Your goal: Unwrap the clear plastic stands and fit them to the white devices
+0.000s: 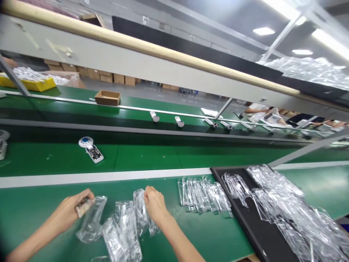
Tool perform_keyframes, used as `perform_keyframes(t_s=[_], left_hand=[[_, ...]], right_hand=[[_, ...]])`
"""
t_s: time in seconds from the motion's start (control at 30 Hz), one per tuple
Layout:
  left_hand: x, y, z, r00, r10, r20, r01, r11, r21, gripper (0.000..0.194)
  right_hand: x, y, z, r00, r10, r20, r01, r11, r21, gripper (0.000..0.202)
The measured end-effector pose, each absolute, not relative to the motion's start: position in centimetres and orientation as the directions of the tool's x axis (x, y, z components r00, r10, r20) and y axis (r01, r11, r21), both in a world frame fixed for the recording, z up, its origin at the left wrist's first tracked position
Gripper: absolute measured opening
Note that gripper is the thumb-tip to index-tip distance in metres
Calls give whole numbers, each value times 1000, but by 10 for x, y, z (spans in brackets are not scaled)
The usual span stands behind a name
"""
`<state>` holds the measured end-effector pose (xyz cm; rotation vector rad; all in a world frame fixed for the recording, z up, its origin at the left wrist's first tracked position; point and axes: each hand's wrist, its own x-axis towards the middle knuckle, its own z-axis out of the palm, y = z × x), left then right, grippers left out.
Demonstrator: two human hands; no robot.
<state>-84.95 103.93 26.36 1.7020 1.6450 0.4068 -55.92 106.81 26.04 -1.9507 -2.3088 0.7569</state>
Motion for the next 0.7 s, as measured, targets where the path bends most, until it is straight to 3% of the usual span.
perform_keyframes(t_s=[0.17, 0.37, 0.53, 0.7], left_hand=[[-849, 1031, 274, 113, 981, -159, 721, 29, 693, 27], [-850, 1021, 302, 43, 996, -83, 781, 19, 625, 28], [-846, 1008, 336, -14, 999, 43, 746, -19, 666, 28], [-830, 1005, 362, 52, 989, 140, 700, -136, 701, 23]], right_hand=[[-564, 1076, 243, -269, 915, -300, 920, 151, -362, 45], [-566, 1091, 230, -299, 918, -260, 899, 180, -398, 22], [-552, 1075, 275, -352, 926, -134, 836, 248, -489, 19], [-539, 1058, 325, -466, 881, 78, 681, 413, -604, 18]])
